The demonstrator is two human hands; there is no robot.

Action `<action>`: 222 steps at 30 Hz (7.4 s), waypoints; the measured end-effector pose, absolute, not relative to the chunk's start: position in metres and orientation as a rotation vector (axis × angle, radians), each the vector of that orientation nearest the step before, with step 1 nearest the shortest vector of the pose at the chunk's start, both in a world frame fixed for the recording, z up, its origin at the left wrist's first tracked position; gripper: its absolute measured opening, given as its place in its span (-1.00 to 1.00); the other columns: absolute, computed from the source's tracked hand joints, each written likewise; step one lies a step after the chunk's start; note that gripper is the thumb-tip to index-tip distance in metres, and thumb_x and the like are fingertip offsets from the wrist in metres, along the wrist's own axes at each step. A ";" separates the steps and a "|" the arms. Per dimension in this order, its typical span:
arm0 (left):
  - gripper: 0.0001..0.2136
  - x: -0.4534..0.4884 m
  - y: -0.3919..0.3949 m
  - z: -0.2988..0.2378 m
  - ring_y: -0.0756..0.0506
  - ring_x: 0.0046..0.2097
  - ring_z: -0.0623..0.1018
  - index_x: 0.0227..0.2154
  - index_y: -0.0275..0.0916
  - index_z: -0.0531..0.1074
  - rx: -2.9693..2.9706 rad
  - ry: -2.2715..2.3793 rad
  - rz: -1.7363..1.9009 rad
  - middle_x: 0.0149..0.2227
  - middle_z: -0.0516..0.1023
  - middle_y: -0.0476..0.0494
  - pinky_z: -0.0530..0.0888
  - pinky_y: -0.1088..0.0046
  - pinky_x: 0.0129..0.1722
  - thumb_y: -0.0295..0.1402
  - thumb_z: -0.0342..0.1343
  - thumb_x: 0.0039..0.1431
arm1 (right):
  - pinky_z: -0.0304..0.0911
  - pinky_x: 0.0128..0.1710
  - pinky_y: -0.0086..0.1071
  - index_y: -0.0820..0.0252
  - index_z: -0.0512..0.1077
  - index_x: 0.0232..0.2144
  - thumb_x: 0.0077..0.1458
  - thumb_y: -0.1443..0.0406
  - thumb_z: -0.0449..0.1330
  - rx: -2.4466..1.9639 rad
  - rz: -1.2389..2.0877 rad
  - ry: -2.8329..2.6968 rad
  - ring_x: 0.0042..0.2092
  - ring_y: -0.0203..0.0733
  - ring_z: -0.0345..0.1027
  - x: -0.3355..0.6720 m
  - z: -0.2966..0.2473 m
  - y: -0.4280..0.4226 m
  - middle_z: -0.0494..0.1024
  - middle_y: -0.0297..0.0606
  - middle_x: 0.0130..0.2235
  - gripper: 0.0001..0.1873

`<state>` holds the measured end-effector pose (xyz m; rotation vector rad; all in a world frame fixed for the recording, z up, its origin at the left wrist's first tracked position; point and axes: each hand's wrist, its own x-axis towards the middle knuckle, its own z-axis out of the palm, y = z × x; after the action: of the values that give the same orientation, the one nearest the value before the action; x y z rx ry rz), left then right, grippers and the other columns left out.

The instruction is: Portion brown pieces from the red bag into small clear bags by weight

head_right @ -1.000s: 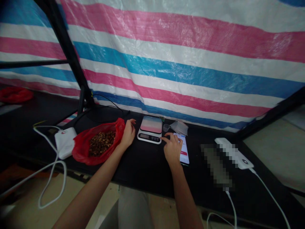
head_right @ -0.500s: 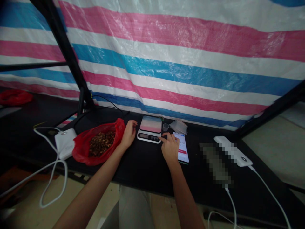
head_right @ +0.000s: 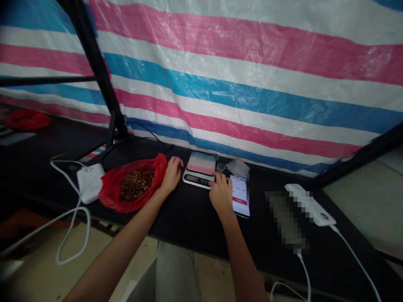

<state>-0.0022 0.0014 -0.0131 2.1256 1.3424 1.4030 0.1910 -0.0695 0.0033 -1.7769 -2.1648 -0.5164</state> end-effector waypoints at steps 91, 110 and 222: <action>-0.79 -0.095 -0.089 -0.018 -0.07 -0.12 0.47 -0.25 -0.26 0.41 0.436 1.355 2.090 -0.18 0.49 -0.13 0.36 0.39 -0.04 -0.34 -0.05 0.11 | -0.02 0.05 -0.16 0.24 0.32 -0.08 -0.03 0.51 0.10 -1.005 -0.007 -2.606 -0.09 -0.12 0.36 0.006 0.024 -0.038 0.51 -0.14 -0.14 -0.59; -0.76 -0.100 -0.099 -0.005 -0.08 -0.02 0.37 -0.12 -0.23 0.22 0.707 1.627 2.111 -0.08 0.36 -0.19 0.26 0.33 0.03 -0.27 -0.17 0.20 | 0.35 -0.10 -0.20 0.21 0.42 -0.22 -0.25 0.32 0.30 -0.921 1.115 -1.756 -0.17 -0.14 0.45 0.010 -0.003 -0.021 0.53 -0.20 -0.17 -0.58; -0.90 0.013 -0.023 0.000 -0.04 -0.28 0.38 -0.38 -0.24 0.28 2.406 1.568 1.486 -0.38 0.35 -0.08 0.32 0.49 -0.33 -0.44 -0.12 0.18 | 0.34 -0.33 -0.38 0.18 0.39 -0.54 0.00 0.28 0.10 -1.254 0.349 -1.582 -0.41 -0.20 0.44 0.153 0.020 -0.032 0.51 -0.30 -0.49 -0.86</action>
<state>0.0128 -0.0226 -0.0001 2.4062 1.5679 1.4859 0.1530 -0.0322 0.0198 -1.2537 -1.5822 0.3492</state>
